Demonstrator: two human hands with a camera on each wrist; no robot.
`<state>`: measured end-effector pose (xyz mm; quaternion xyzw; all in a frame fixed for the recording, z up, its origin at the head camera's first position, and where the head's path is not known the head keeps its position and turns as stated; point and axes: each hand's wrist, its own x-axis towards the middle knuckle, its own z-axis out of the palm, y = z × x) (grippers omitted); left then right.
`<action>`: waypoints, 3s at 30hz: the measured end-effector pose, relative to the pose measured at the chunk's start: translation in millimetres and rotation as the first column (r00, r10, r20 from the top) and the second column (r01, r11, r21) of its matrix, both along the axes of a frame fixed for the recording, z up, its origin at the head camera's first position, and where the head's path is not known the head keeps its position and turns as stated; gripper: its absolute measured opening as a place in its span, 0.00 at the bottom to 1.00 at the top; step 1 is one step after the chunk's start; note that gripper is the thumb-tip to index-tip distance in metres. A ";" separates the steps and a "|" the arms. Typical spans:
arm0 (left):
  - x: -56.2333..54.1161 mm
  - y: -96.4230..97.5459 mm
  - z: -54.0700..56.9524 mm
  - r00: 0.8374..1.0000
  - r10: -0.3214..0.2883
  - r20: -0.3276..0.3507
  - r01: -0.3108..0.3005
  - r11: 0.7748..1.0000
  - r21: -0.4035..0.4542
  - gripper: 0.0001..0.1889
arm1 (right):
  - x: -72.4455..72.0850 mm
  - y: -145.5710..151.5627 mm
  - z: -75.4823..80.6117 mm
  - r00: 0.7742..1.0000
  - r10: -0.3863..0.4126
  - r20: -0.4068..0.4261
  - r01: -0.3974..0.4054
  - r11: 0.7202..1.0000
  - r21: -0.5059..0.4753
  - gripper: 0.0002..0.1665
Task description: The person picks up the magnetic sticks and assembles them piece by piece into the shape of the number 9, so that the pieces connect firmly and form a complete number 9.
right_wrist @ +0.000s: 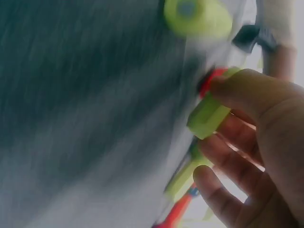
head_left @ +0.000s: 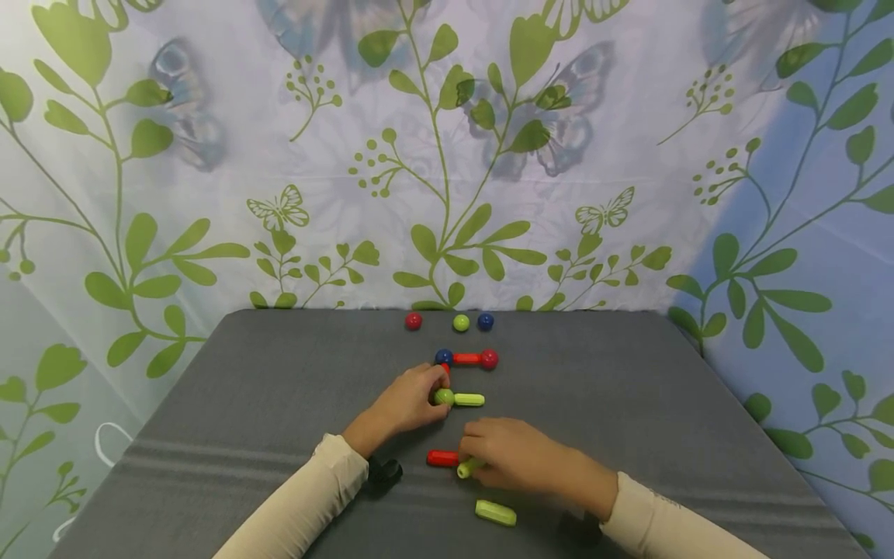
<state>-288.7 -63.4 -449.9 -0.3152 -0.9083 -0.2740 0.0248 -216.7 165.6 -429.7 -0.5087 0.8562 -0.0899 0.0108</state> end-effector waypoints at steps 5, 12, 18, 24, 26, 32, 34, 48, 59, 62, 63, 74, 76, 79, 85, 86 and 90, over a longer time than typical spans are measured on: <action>-9.1 -3.9 12.1 1.000 0.017 0.021 -0.017 1.000 -0.019 0.13 | -23.0 21.1 -1.9 0.977 -0.189 0.103 0.193 0.981 -0.033 0.12; -34.4 7.3 33.1 0.998 0.041 -0.056 -0.045 0.996 -0.071 0.13 | -53.0 39.3 -8.0 0.911 -0.405 0.077 0.410 0.908 -0.081 0.09; -58.7 27.0 35.0 0.998 -0.002 -0.060 -0.011 0.976 -0.217 0.15 | -73.1 42.3 -12.9 0.851 -0.511 0.121 0.523 0.847 -0.096 0.11; -75.5 37.7 27.1 0.997 -0.031 -0.067 0.008 0.950 -0.313 0.15 | -85.1 34.3 -11.2 0.781 -0.607 0.150 0.622 0.777 -0.095 0.13; -79.0 38.7 24.7 0.998 -0.018 -0.064 -0.004 0.941 -0.338 0.14 | -87.7 30.4 -9.3 0.765 -0.627 0.146 0.642 0.761 -0.095 0.15; -84.6 39.3 18.4 0.998 0.018 -0.060 -0.039 0.925 -0.379 0.11 | -90.3 20.7 -5.3 0.739 -0.658 0.142 0.672 0.733 -0.104 0.21; -85.5 39.2 17.2 0.998 0.020 -0.061 -0.041 0.928 -0.371 0.09 | -90.9 18.5 -4.5 0.734 -0.664 0.144 0.679 0.727 -0.105 0.22; -84.0 40.3 14.4 0.999 0.033 -0.034 -0.042 0.941 -0.336 0.06 | -100.3 12.3 -7.9 0.665 -0.724 0.183 0.742 0.668 -0.057 0.24; -86.2 38.8 10.1 0.999 -0.002 -0.036 -0.009 0.955 -0.296 0.05 | -106.9 11.0 -10.2 0.604 -0.744 0.285 0.783 0.620 -0.042 0.22; -86.6 37.9 9.5 0.999 -0.014 -0.038 0.003 0.959 -0.285 0.04 | -106.6 9.2 -7.8 0.599 -0.744 0.298 0.787 0.615 -0.045 0.20; -86.6 37.9 9.5 0.999 -0.017 -0.037 0.006 0.959 -0.283 0.04 | -106.3 8.5 -7.1 0.596 -0.743 0.303 0.788 0.614 -0.045 0.19; -85.0 36.2 9.2 0.999 -0.020 -0.040 0.008 0.961 -0.277 0.05 | -105.2 4.4 -8.6 0.603 -0.748 0.279 0.788 0.614 -0.057 0.20; -85.0 36.1 9.2 0.999 -0.019 -0.043 0.007 0.961 -0.276 0.05 | -104.8 4.2 -8.4 0.604 -0.747 0.279 0.787 0.614 -0.061 0.19; -85.3 35.9 9.3 0.999 -0.016 -0.043 0.003 0.961 -0.277 0.05 | -104.8 4.3 -8.5 0.607 -0.745 0.277 0.785 0.616 -0.065 0.19; -84.9 35.5 9.8 0.999 -0.010 -0.031 0.001 0.962 -0.274 0.05 | -104.2 4.6 -8.2 0.605 -0.748 0.272 0.787 0.615 -0.060 0.19; -84.9 35.5 9.8 0.999 -0.009 -0.030 0.001 0.962 -0.273 0.05 | -103.7 4.4 -8.0 0.607 -0.748 0.268 0.786 0.616 -0.059 0.18; -85.2 35.6 9.0 0.999 -0.007 -0.033 -0.002 0.962 -0.272 0.05 | -102.6 3.8 -7.5 0.605 -0.751 0.265 0.787 0.615 -0.051 0.18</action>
